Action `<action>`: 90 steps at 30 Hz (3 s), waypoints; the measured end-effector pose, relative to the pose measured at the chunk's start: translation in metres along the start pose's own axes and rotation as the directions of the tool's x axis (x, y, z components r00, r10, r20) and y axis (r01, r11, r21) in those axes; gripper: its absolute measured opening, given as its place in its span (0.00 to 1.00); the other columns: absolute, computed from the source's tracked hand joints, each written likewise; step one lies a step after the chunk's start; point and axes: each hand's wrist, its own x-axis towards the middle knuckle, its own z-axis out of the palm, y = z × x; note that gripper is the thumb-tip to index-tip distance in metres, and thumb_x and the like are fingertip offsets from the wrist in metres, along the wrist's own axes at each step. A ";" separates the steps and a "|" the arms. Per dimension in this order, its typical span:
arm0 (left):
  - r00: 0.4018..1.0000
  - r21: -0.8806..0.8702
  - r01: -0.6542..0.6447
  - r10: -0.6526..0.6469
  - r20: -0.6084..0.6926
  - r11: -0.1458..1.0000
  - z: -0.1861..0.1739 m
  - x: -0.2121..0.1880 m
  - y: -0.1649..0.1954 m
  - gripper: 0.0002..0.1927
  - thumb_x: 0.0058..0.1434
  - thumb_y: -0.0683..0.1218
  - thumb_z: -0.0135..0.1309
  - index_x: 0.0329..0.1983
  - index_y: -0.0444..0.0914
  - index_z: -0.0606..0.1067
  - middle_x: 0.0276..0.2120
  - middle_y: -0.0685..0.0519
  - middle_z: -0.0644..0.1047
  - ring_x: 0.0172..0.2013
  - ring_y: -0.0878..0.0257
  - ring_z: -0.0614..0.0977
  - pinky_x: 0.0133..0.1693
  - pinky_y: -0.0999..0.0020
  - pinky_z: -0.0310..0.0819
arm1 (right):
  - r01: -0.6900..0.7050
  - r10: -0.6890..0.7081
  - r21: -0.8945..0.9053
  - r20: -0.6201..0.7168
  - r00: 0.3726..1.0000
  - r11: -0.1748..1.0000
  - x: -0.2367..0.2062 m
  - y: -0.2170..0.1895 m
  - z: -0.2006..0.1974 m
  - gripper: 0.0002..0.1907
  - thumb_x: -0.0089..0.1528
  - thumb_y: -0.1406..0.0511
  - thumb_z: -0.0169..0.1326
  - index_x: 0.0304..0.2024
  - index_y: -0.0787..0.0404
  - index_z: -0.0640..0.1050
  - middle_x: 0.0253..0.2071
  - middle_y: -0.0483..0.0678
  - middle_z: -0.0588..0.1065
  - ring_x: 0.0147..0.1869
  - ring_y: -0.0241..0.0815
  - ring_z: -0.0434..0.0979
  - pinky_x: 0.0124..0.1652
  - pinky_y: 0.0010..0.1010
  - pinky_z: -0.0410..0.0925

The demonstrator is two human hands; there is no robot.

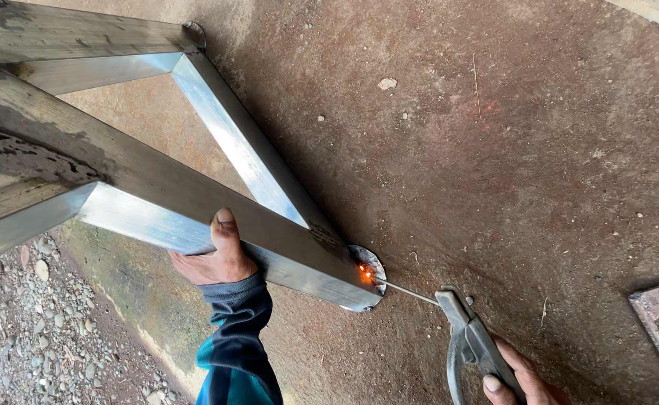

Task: The person welds the joints of a metal frame resting on the ground, holding the frame steady with one hand while striking an arc with a welding electrode holder in the other. They move between several leg joints, welding each connection point with visible sparks and smoke.

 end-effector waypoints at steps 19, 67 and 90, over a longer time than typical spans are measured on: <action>0.921 0.287 -0.344 0.380 -0.082 0.894 0.007 0.000 -0.015 0.25 0.63 0.59 0.69 0.48 0.38 0.73 0.48 0.38 0.73 0.50 0.39 0.75 0.54 0.45 0.67 | -0.092 0.097 -0.086 0.065 0.993 0.992 0.004 0.003 -0.004 0.36 0.61 0.47 0.47 0.71 0.49 0.66 0.64 0.45 0.74 0.43 0.33 0.85 0.37 0.29 0.77; 0.996 0.003 -0.085 0.085 -0.035 0.996 0.005 0.007 0.005 0.25 0.59 0.52 0.64 0.47 0.28 0.74 0.41 0.38 0.75 0.43 0.41 0.77 0.50 0.46 0.69 | 0.123 -0.123 0.041 -0.014 0.992 0.992 0.004 0.001 0.002 0.31 0.63 0.58 0.49 0.67 0.63 0.66 0.65 0.58 0.71 0.68 0.49 0.72 0.63 0.45 0.65; 1.000 -0.145 -0.005 0.008 0.021 0.989 -0.007 0.003 0.020 0.32 0.61 0.59 0.65 0.52 0.28 0.73 0.45 0.37 0.74 0.46 0.40 0.77 0.52 0.45 0.69 | -0.128 0.128 -0.027 -0.002 0.992 0.991 -0.001 0.008 -0.004 0.31 0.62 0.52 0.51 0.67 0.53 0.70 0.49 0.47 0.82 0.36 0.34 0.83 0.40 0.30 0.78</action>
